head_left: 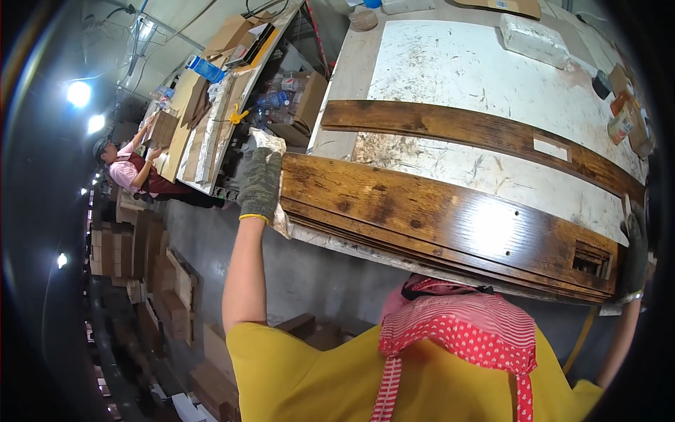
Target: The person wipes long wooden boards with a cloth, uses pliers to remove an item from a wooden block, and wipes a stack of boards.
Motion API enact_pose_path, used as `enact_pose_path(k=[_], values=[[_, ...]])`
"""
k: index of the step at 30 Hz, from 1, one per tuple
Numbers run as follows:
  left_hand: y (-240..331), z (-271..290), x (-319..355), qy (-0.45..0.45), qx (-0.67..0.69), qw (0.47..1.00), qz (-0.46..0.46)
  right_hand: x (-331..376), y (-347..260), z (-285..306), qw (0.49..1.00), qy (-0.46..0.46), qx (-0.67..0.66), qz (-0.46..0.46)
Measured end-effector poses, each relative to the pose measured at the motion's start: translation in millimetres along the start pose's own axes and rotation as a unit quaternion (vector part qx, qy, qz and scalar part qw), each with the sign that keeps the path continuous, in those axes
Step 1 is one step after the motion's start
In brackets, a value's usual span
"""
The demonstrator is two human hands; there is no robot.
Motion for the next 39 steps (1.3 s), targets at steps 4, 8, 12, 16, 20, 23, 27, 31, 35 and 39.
enact_pose_path(k=[4, 8, 12, 16, 20, 23, 27, 31, 35, 39], values=[[27, -5, -12, 0.022, 0.019, 0.997, 0.075, -60, -154, -93, 0.967, -0.161, -0.163, -0.114], [-3, -10, 3, -0.057, -0.004, 0.990, 0.132, -102, -298, -241, 0.860, -0.387, -0.315, 0.110], [-1, -11, 9, -0.047, -0.009, 0.992, 0.116, -107, -388, -335, 0.815, -0.454, -0.256, 0.253], [-10, -28, 8, -0.016, -0.049, 0.996, 0.075, -113, -424, -424, 0.790, -0.446, -0.282, 0.314], [-9, -25, 10, 0.014, -0.034, 0.996, 0.087, -105, -456, -447, 0.764, -0.406, -0.315, 0.390], [-5, -19, 7, 0.107, 0.035, 0.991, 0.076, -103, -463, -455, 0.762, -0.417, -0.313, 0.384], [-5, -21, 5, 0.120, 0.090, 0.986, 0.076, -106, -447, -444, 0.750, -0.392, -0.332, 0.416], [-13, -27, 7, 0.023, 0.072, 0.985, 0.155, -102, -407, -397, 0.758, -0.423, -0.302, 0.393], [-17, -25, 7, 0.067, 0.132, 0.967, 0.206, -117, -361, -353, 0.697, -0.551, -0.276, 0.367], [-18, -21, 7, 0.080, 0.109, 0.974, 0.184, -118, -378, -350, 0.733, -0.531, -0.313, 0.288]])
Point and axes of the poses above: each hand's wrist, its own x-axis away from the middle knuckle, its own z-axis out of the back of the hand, y = z × x, the point moved 4 cm from there along -x, towards the middle knuckle, and after that the axes turned 10 degrees about y, right-handed, at the moved point
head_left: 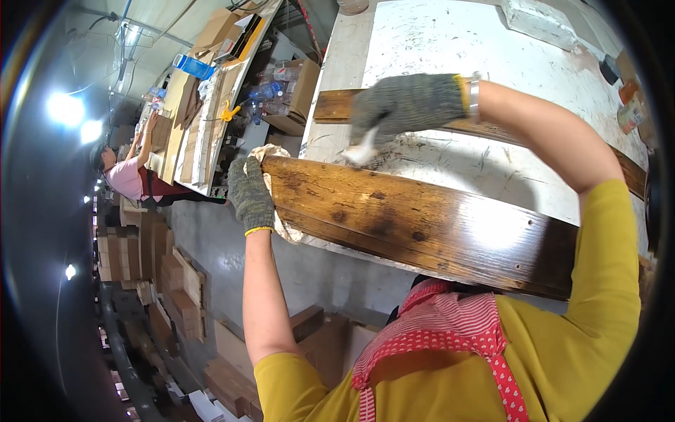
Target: The person wipes long wooden boards with a cloth, uses pliers to remove an item from a wooden block, and wipes a stack of boards.
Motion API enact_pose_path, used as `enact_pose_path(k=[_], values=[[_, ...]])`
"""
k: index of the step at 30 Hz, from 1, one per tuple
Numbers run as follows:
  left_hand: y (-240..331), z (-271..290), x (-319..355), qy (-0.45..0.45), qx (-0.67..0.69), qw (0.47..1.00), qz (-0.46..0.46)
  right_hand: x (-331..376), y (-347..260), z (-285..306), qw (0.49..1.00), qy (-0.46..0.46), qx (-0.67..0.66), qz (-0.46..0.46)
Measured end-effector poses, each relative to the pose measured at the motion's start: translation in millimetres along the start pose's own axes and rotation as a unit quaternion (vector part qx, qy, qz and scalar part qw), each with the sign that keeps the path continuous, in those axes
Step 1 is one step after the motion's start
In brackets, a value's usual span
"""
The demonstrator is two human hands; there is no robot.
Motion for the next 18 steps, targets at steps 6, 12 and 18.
enact_pose_path(k=[6, 12, 18], values=[[8, -9, -2, 0.022, 0.021, 1.000, -0.004, -33, 26, -19, 0.982, 0.056, 0.053, 0.173], [0, -4, -1, 0.028, 0.012, 1.000, -0.007, 33, 23, -7, 0.996, 0.011, 0.060, 0.068], [-3, -3, -2, 0.023, -0.003, 1.000, -0.022, 58, 8, 20, 0.996, 0.030, -0.023, 0.085]])
Point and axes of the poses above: each hand's wrist, its own x-axis away from the middle knuckle, its own z-axis out of the back of the hand, y = z × x, the point moved 4 cm from there along -x, towards the middle knuckle, and after that the axes turned 10 degrees about y, right-handed, at the moved point
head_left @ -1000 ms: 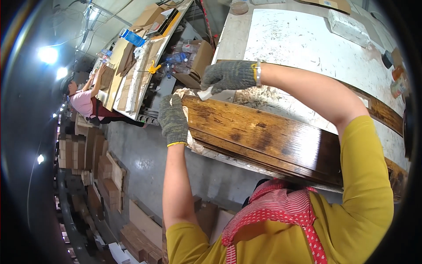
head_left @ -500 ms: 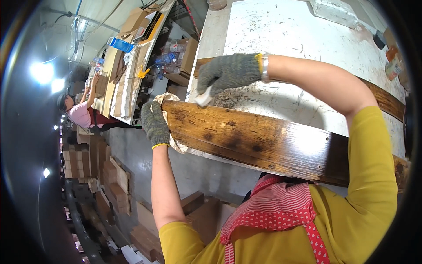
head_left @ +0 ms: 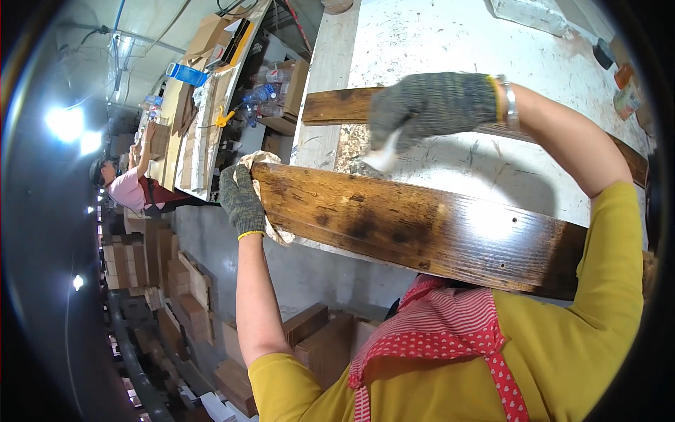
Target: The person wipes long wooden boards with a cloth, uses pliers to remove an item from a wooden block, and wipes a stack of boards.
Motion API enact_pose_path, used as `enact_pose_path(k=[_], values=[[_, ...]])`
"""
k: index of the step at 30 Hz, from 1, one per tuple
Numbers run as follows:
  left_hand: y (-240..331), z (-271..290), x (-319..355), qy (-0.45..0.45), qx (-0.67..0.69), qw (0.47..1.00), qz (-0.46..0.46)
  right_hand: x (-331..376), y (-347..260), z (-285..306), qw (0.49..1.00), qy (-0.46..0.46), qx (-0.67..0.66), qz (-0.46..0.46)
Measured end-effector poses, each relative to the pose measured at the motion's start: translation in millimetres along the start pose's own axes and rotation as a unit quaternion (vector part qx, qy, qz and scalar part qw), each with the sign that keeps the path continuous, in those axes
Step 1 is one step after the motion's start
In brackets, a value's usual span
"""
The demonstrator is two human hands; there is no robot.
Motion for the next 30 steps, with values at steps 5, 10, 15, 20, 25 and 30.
enact_pose_path(k=[5, 10, 15, 20, 25, 30], values=[[9, -5, 0, -0.004, 0.023, 1.000, 0.004, -38, 20, -31, 0.995, 0.032, 0.072, 0.059], [5, 1, 5, 0.003, 0.017, 1.000, 0.004, -12, 18, -25, 0.995, -0.040, 0.043, -0.081], [6, 0, 4, 0.005, -0.001, 1.000, -0.011, 46, -22, 16, 0.996, -0.050, 0.023, -0.073], [4, -5, -1, -0.019, 0.033, 0.999, 0.031, 86, -67, 27, 0.971, 0.201, 0.021, -0.124], [-6, 4, -4, 0.050, 0.046, 0.997, -0.028, 187, -108, 18, 0.900, 0.370, 0.064, -0.223], [115, 28, 32, -0.046, 0.051, 0.934, -0.350, 292, -118, -7, 0.752, 0.604, 0.070, -0.254]])
Point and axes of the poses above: each hand's wrist, its own x-axis away from the middle knuckle, its own z-axis out of the back of the hand, y = z × x, the point moved 4 cm from there along -x, towards the middle knuckle, and after that the axes turned 10 degrees about y, right-handed, at the moved point
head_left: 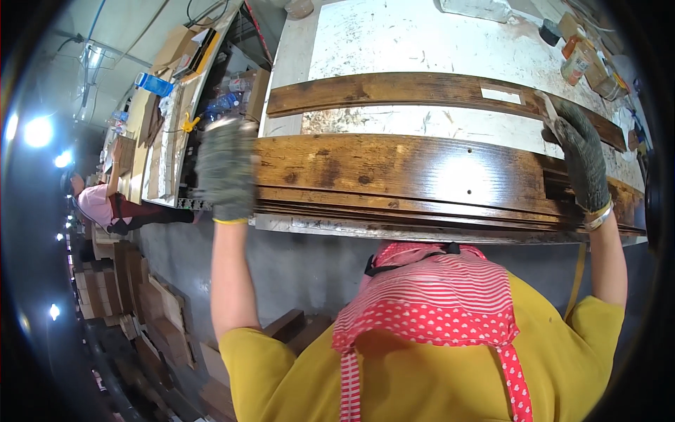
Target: The person wipes long wooden boards with a cloth, uses pliers to remove an item from a wooden block, and wipes a stack of boards.
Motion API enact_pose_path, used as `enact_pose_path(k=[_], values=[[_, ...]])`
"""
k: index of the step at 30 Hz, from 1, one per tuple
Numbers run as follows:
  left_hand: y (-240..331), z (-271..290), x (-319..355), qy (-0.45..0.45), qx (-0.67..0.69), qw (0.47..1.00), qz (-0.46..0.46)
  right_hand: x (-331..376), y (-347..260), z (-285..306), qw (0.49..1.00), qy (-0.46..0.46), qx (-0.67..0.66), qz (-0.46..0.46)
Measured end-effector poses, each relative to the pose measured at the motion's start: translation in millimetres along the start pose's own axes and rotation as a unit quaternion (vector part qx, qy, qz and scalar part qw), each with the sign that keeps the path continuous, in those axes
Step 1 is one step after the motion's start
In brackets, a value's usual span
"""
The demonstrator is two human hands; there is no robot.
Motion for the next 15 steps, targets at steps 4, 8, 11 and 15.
enact_pose_path(k=[4, 8, 11, 15], values=[[151, 2, 6, 0.015, 0.077, 0.976, -0.201, 15, 26, 15, 0.997, 0.030, 0.063, 0.028], [163, -21, 27, -0.100, -0.171, 0.964, -0.178, 17, 39, 24, 0.993, 0.028, 0.110, 0.034], [73, -4, 33, -0.160, -0.285, 0.931, -0.163, 20, 39, 28, 0.990, 0.028, 0.133, 0.025], [24, 4, 49, -0.213, -0.240, 0.937, -0.141, 17, 43, 24, 0.992, 0.014, 0.129, 0.005]])
Point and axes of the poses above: each hand's wrist, its own x-axis away from the middle knuckle, its own z-axis out of the back of the hand, y = z × x, the point moved 4 cm from there along -x, towards the middle knuckle, and after that the axes turned 10 degrees about y, right-handed, at the moved point
